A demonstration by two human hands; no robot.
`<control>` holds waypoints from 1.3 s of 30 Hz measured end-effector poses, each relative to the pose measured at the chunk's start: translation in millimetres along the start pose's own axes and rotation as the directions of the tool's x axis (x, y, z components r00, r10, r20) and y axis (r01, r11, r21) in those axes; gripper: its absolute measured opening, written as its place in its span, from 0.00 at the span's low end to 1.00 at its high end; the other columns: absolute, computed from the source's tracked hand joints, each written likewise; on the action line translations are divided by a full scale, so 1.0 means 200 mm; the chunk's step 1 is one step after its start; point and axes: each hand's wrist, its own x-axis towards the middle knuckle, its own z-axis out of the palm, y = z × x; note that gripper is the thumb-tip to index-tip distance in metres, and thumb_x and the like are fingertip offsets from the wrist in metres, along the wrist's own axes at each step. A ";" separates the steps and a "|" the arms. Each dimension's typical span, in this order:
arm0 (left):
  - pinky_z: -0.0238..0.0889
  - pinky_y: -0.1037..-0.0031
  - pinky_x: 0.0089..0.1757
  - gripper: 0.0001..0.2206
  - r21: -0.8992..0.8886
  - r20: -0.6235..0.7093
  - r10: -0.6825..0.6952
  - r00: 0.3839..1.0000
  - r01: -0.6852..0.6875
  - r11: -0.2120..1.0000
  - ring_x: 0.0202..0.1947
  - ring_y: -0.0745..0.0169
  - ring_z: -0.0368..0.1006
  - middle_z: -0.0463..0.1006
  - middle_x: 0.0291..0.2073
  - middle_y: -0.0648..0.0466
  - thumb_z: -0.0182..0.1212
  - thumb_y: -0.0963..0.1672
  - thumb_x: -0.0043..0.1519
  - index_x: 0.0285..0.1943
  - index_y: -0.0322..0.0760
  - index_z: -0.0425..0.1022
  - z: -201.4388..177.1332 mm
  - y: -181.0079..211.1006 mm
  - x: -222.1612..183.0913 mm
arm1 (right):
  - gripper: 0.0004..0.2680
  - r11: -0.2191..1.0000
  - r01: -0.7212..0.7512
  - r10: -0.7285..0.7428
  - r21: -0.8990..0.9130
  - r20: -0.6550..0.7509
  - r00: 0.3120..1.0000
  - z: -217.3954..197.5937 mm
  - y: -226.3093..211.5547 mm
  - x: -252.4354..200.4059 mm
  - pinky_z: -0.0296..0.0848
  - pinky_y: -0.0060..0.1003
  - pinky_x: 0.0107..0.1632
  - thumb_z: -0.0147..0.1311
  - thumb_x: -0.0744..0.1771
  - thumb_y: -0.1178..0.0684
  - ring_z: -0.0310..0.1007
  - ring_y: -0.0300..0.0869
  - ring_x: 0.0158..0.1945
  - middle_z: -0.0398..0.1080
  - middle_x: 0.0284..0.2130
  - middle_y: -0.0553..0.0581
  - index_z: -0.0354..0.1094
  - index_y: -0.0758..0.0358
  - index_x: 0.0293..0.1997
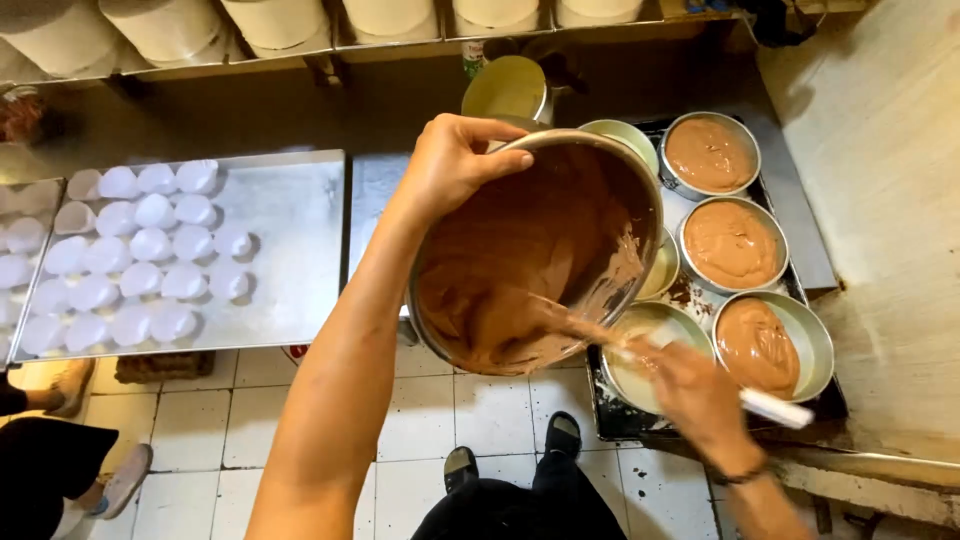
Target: The person pours chocolate cake batter from a large mixing bowl into multiple round cake tins using a spatula.
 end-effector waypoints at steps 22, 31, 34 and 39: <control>0.59 0.71 0.28 0.16 0.091 -0.260 -0.214 0.942 0.245 0.965 0.24 0.71 0.66 0.79 0.28 0.59 0.73 0.49 0.59 0.52 0.40 0.85 0.07 -0.02 0.22 | 0.12 0.665 -0.521 0.638 0.534 -0.044 0.769 -0.65 0.00 -0.30 0.64 0.29 0.26 0.56 0.66 0.54 0.63 0.32 0.22 0.73 0.21 0.49 0.76 0.60 0.54; 0.63 0.80 0.34 0.14 0.124 -0.303 -0.061 0.951 0.103 0.987 0.31 0.76 0.69 0.81 0.35 0.58 0.72 0.45 0.64 0.55 0.33 0.83 0.03 -0.09 0.16 | 0.08 0.859 -0.510 0.399 -0.033 -0.582 0.709 -0.34 0.47 -0.71 0.72 0.32 0.32 0.54 0.70 0.51 0.74 0.37 0.35 0.74 0.37 0.54 0.71 0.57 0.53; 0.61 0.81 0.33 0.14 0.087 -0.320 -0.090 0.943 0.124 0.988 0.30 0.77 0.68 0.80 0.35 0.59 0.72 0.45 0.63 0.55 0.33 0.83 0.04 -0.01 0.13 | 0.08 0.658 -0.698 0.517 -0.282 -0.506 0.691 -0.08 0.55 -0.81 0.70 0.37 0.28 0.53 0.70 0.51 0.72 0.41 0.30 0.73 0.33 0.55 0.71 0.54 0.53; 0.59 0.81 0.30 0.14 0.088 -0.339 -0.121 0.933 0.160 0.983 0.29 0.76 0.66 0.80 0.34 0.58 0.72 0.45 0.62 0.54 0.34 0.82 0.03 -0.05 0.14 | 0.09 0.612 -0.736 0.424 -0.289 -0.666 0.614 -0.04 0.55 -0.78 0.72 0.40 0.31 0.50 0.71 0.50 0.74 0.44 0.35 0.73 0.35 0.54 0.68 0.54 0.57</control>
